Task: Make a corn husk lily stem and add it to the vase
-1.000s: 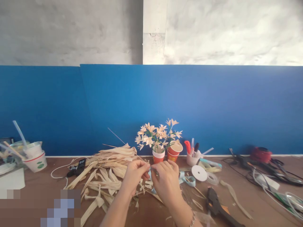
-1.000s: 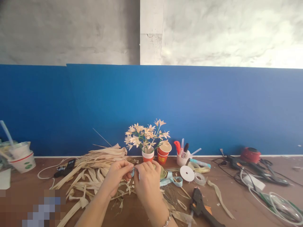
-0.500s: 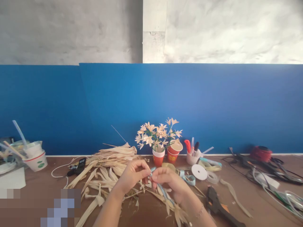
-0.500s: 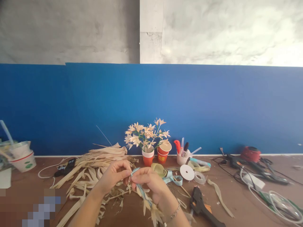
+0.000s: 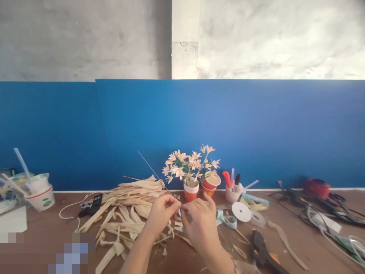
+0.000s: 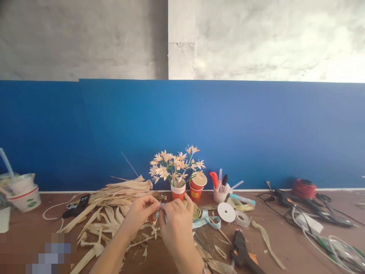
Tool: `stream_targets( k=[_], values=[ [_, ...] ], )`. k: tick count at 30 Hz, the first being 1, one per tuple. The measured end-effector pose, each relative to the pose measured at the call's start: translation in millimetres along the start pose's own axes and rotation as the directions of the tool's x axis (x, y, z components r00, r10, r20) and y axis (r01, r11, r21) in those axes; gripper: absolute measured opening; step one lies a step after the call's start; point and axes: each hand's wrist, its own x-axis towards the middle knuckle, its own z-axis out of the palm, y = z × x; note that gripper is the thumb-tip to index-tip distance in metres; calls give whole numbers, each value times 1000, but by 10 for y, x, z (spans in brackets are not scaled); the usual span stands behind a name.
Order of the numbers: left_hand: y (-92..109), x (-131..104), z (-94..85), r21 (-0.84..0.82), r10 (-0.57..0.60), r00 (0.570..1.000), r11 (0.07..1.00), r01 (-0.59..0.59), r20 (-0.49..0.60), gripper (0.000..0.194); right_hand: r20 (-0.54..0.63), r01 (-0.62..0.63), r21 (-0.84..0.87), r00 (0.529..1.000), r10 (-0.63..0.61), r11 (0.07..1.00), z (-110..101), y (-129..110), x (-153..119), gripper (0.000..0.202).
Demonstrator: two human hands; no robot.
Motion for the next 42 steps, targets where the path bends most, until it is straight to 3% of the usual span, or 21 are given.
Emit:
stream_targets(
  k=[3,8,11,16,22,25,27,28,31,33,34,36,39,42],
  values=[
    [-19,14,9,13,-19,998,1000,20,-60,21,-40,35,-34,999,-37,999,28,32,-8,22],
    [-12,36,-43,-11,-37,999,999,38,22,21,-22,63,-16,998,-63,998,24,95,16,20],
    [-6,28,-49,8,-66,998,998,66,-4,21,-2,61,-16,998,-61,998,13,98,29,22],
    [4,-11,21,-137,-117,993,984,118,13,26,-11,49,-13,999,-49,999,-20,101,44,24],
    [23,-13,8,-103,-42,999,994,41,-7,27,17,23,45,1000,-23,999,-77,78,54,23],
    [15,11,-41,-71,-13,1000,997,12,-25,27,101,-69,139,993,55,988,-94,60,74,22],
    [15,17,-70,-75,2,1000,997,-3,-14,25,244,-215,250,958,153,944,-119,69,100,21],
    [18,15,-81,-84,4,1000,996,-4,0,25,348,-318,322,916,201,892,-138,81,116,22],
    [35,-8,-88,-105,7,998,994,0,67,26,650,-622,502,730,212,602,-203,139,159,26],
    [43,-25,-68,-107,4,996,994,6,93,24,739,-716,531,653,166,452,-228,175,174,26],
    [43,-31,-51,-105,-1,996,994,10,89,24,749,-729,525,641,167,438,-229,185,175,26],
    [28,-32,-11,-97,-12,999,995,17,51,23,710,-695,481,667,228,534,-206,185,164,22],
    [-17,-16,44,-70,-19,1000,997,18,-10,22,467,-469,296,831,302,832,-141,141,122,13],
    [-40,0,66,-54,-38,998,998,36,-53,23,219,-202,65,958,184,977,-86,94,73,10]
  ],
)
